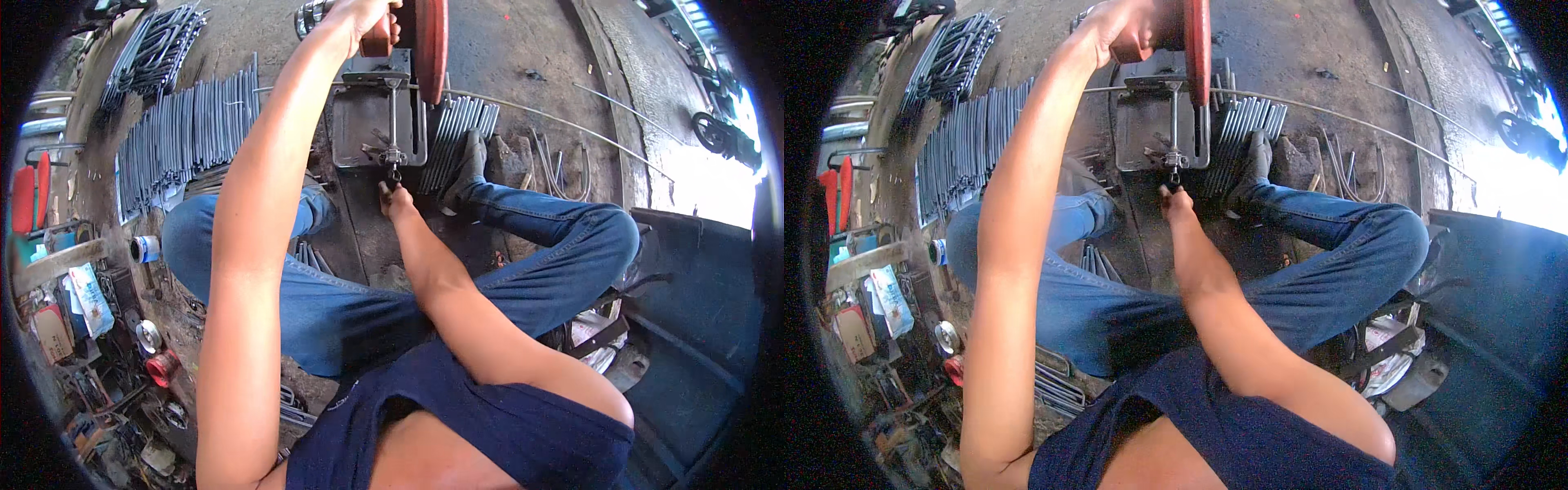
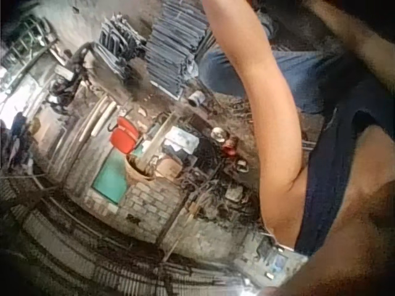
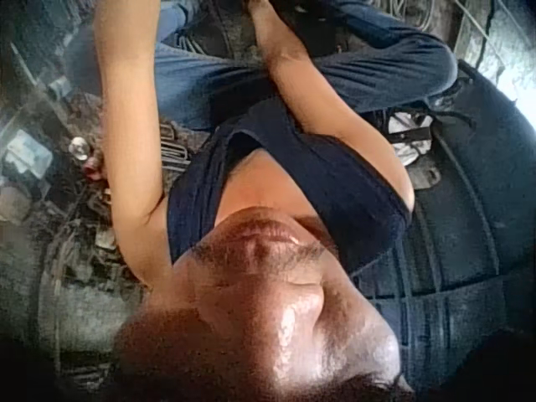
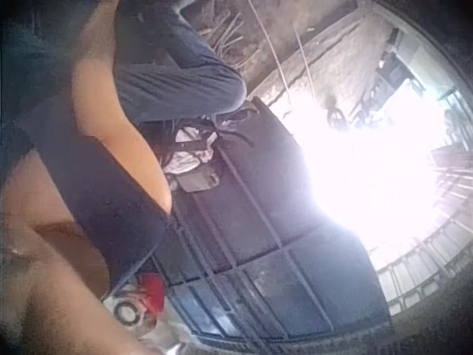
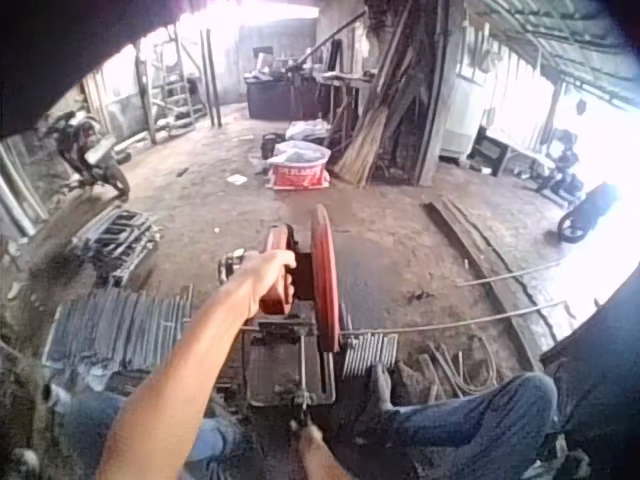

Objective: Using a handheld circular saw to cut metal rods on a fabrication bench.

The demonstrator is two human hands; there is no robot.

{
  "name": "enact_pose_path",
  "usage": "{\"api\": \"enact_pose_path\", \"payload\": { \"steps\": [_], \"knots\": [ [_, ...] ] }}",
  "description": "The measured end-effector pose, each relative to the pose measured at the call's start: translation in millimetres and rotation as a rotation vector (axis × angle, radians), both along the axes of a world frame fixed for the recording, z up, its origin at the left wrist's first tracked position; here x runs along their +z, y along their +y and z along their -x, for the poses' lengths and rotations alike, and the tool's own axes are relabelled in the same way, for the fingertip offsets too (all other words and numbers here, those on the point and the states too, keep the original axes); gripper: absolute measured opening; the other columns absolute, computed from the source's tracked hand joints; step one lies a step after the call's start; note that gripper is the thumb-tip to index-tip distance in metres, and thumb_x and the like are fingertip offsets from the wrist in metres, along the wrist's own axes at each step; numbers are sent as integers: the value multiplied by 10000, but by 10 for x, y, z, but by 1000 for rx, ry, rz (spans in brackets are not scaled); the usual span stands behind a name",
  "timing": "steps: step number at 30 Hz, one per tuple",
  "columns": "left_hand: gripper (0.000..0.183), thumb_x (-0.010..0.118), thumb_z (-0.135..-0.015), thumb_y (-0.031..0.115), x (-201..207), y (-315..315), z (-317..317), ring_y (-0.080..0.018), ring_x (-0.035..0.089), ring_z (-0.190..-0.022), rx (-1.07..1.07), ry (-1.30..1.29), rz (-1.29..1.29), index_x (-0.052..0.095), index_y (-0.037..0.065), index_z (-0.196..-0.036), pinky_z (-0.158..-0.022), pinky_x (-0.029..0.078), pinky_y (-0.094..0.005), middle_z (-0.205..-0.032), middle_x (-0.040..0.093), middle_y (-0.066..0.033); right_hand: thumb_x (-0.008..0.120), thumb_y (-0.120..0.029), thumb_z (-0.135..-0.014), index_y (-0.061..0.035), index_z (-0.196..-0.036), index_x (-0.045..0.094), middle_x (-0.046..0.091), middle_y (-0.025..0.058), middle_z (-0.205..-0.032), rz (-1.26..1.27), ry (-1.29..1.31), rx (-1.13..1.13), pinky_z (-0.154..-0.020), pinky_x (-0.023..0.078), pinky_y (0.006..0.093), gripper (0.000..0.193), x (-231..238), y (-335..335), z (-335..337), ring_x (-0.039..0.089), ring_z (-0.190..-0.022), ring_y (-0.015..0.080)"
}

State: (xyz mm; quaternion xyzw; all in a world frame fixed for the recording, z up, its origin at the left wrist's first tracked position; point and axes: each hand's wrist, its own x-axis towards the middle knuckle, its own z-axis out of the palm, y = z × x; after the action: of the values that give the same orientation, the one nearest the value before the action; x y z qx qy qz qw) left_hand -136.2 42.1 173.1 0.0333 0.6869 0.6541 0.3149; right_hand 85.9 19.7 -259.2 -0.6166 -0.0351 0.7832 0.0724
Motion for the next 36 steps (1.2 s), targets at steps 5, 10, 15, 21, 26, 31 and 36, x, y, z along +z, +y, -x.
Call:
{"api": "enact_pose_path", "payload": {
  "steps": [5,10,15,21,26,31,36],
  "knots": [
    [199,575,-771,144,-9,-4,1,-234,547,-457,-32,45,20,548,7,-629,-435,462,-377,-537,531,-112,745,-237,-798,-34,-1149,530,581,49,-807,-588,240,251,-633,473,302,458,291,-48,-29,556,-683,164],
    [238,571,-776,157,-13,-26,17,-235,542,-443,-22,77,29,543,13,-587,-437,460,-369,-516,527,-118,619,-531,-863,-105,-1090,525,554,61,-817,26,343,76,-567,507,313,492,509,165,31,531,-637,185],
    [246,563,-789,163,-8,-14,38,-235,549,-453,-64,129,74,569,-20,-623,-450,448,-371,-520,528,-118,599,-494,-888,-119,-1180,507,521,104,-1116,-105,238,-4,-653,579,341,484,213,124,-37,620,-903,255],
    [204,574,-780,143,-72,-10,35,-230,536,-448,10,78,0,574,-38,-686,-455,450,-370,-553,530,-118,488,-304,-981,-14,-1144,523,600,156,-1097,163,348,-128,-585,582,328,334,62,83,84,659,-705,275],
    [189,578,-776,132,-43,4,51,-220,519,-430,3,34,-26,558,-23,-671,-439,451,-359,-542,515,-106,800,-188,-668,32,-1159,531,583,215,-1092,-1483,-183,628,-849,479,363,601,586,-92,-48,598,-980,299],
    [186,576,-782,130,-52,-14,15,-215,524,-438,-4,40,-11,561,-25,-680,-449,452,-361,-545,520,-101,807,-314,-694,55,-906,656,646,164,-806,-1168,-221,760,-680,511,345,452,717,120,-31,641,-752,255],
    [191,576,-782,133,-39,-10,27,-218,530,-445,-3,70,0,564,-27,-678,-466,463,-362,-545,522,-103,620,-574,-802,-106,-1040,573,609,65,-680,-31,144,405,-323,272,202,528,412,355,-30,389,-387,80]
  ]
}}
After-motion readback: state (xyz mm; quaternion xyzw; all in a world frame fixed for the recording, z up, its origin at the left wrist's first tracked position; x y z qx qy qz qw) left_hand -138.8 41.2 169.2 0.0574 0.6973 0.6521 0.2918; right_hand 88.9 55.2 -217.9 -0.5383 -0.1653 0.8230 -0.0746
